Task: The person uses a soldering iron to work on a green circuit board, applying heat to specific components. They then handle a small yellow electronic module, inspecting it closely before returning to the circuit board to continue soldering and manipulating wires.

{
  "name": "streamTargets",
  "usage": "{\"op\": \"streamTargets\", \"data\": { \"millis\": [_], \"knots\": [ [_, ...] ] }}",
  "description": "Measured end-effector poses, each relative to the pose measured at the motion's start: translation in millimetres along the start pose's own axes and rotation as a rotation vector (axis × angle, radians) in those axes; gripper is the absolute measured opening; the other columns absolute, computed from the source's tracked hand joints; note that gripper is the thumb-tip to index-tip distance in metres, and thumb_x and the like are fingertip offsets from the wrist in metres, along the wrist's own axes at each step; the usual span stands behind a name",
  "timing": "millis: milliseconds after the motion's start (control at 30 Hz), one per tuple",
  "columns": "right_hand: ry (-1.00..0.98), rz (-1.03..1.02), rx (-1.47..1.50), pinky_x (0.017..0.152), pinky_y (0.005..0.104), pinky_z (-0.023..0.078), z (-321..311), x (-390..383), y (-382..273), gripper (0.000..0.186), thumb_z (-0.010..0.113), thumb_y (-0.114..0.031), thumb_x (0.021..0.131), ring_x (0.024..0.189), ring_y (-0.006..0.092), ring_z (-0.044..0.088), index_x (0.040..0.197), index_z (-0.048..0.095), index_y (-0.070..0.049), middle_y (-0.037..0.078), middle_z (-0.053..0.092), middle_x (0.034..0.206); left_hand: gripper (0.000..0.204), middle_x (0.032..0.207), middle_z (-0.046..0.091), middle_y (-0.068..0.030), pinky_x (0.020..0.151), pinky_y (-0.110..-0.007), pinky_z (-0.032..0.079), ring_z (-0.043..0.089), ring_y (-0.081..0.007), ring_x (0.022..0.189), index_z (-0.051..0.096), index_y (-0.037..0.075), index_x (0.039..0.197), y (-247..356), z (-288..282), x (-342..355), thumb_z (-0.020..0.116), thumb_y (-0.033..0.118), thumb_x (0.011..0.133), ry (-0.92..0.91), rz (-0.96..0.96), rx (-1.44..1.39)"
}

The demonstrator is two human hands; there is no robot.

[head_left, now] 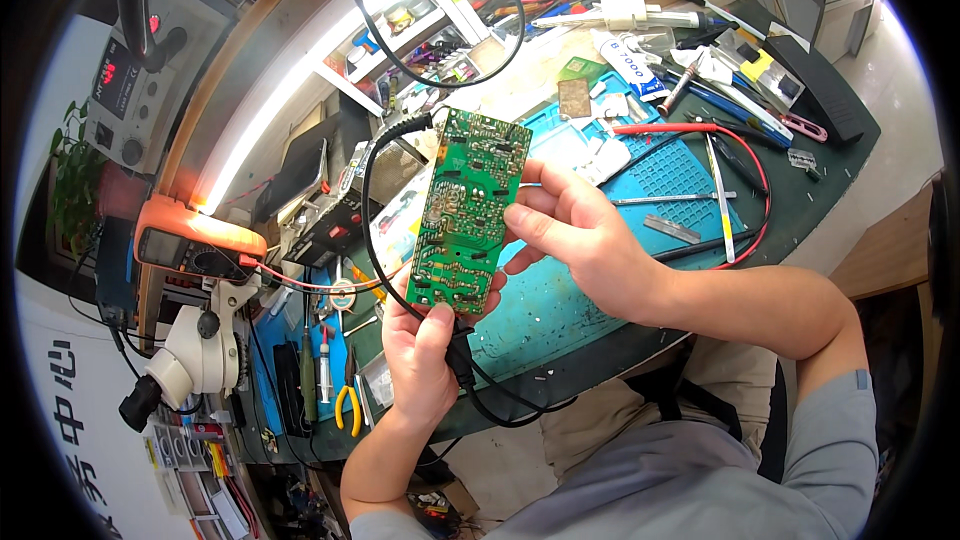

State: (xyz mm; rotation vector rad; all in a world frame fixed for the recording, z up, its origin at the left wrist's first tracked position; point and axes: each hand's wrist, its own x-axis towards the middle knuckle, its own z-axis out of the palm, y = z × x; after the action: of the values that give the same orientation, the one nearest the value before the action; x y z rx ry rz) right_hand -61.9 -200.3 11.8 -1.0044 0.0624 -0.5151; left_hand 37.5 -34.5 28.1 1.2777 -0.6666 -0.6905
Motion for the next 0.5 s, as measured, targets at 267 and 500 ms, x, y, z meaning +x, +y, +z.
{"op": "streamTargets", "data": {
  "millis": [267, 500],
  "knots": [
    [0.021, 0.002, -0.014, 0.077, 0.0307, 0.053, 1.2, -1.1, -1.5, 0.036, 0.051, -0.016, 0.101, 0.096, 0.0164, 0.065, 0.132, 0.043, 0.001, 0.01, 0.065, 0.109, 0.044, 0.114, 0.066, -0.0206, 0.09, -0.04, 0.057, 0.07, -0.0305, 0.102, 0.044, -0.005, 0.134, -0.2, 0.4, 0.0, 0.051, 0.007, 0.092, -0.012, 0.004, -0.006],
    [0.012, 0.013, 0.01, 0.077, 0.0306, 0.053, 2.0, -1.0, -1.5, 0.037, 0.052, -0.015, 0.101, 0.095, 0.0165, 0.065, 0.133, 0.043, 0.001, 0.01, 0.065, 0.108, 0.048, 0.119, 0.063, -0.0191, 0.092, -0.038, 0.058, 0.068, -0.0315, 0.105, 0.047, -0.004, 0.129, 0.7, -1.6, -0.8, 0.061, 0.024, 0.092, -0.022, -0.018, 0.033]
  ]
}}
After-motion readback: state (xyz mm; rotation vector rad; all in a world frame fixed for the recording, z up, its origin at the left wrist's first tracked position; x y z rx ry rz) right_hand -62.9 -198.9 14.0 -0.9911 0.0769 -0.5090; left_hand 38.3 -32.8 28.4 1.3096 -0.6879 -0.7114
